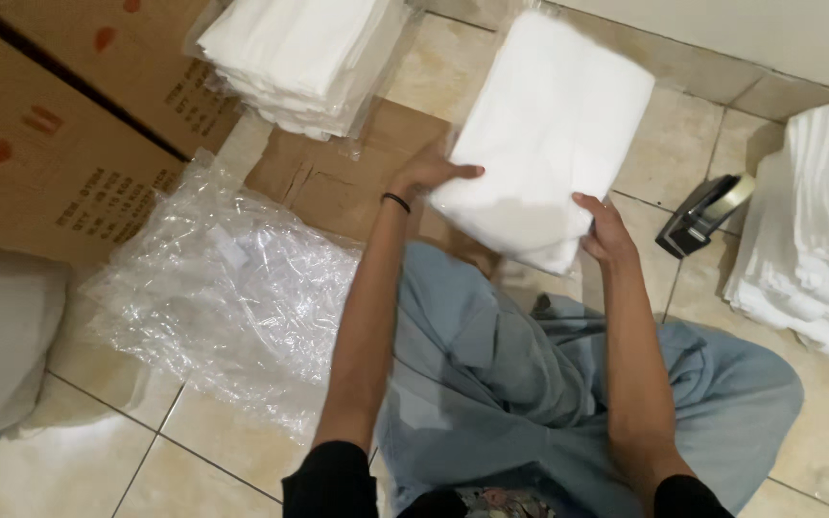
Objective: The person sits on the floor and repeatedly folds white non-woven bags, aligning edges and pressing them flat. The person stacks the folded bags into a pile and occasionally moves the stack to the side.
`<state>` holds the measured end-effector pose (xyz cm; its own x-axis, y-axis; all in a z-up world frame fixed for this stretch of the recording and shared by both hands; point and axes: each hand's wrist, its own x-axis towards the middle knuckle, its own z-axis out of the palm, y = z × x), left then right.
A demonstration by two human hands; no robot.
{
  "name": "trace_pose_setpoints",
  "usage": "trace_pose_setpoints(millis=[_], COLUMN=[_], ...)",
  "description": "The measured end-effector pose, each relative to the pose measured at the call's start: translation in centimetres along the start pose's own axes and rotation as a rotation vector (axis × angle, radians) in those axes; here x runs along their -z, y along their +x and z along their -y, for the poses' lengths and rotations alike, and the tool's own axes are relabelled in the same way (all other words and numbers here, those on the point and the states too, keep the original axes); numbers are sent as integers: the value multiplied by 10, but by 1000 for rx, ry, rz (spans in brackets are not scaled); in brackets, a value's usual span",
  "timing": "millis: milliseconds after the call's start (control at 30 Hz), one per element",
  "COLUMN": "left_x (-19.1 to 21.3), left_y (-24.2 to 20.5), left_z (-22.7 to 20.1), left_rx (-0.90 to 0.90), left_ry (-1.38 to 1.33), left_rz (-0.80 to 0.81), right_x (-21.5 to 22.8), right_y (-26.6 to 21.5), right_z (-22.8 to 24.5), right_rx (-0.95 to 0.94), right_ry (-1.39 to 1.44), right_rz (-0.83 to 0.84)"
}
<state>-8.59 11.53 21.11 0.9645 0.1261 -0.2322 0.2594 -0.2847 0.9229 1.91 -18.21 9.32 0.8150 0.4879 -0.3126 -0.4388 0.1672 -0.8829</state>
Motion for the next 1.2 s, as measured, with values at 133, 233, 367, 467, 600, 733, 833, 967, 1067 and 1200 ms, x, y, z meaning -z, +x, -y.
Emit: trace_pose_setpoints(millis=[133, 233, 367, 467, 600, 733, 833, 967, 1067, 1200], left_x=[112, 187, 264, 283, 262, 228, 217, 235, 256, 269], left_y=[-15, -55, -64, -44, 0, 22, 43, 54, 56, 60], left_z=[-12, -60, -9, 42, 92, 93, 102, 113, 123, 132], left_rx=[-47, 491, 302, 134, 220, 110, 217, 207, 145, 219], left_ry=[67, 346, -421, -720, -671, -688, -645, -487, -506, -373], left_rz=[-189, -101, -485, -777, -1035, -1195, -1365, -1217, -1048, -860], right_x=[-113, -199, -280, -329, -376, -391, -389, -395, -397, -393], right_y=[40, 78, 150, 200, 218, 224, 248, 264, 275, 305], right_z=[33, 45, 33, 23, 30, 44, 33, 20, 25, 35], right_rx=[116, 82, 25, -53, -138, -189, -76, 39, 56, 62], right_ry=[47, 268, 294, 316, 87, -234, -701, -718, -620, -610], right_rz=[146, 172, 305, 306, 244, 291, 216, 91, 116, 223])
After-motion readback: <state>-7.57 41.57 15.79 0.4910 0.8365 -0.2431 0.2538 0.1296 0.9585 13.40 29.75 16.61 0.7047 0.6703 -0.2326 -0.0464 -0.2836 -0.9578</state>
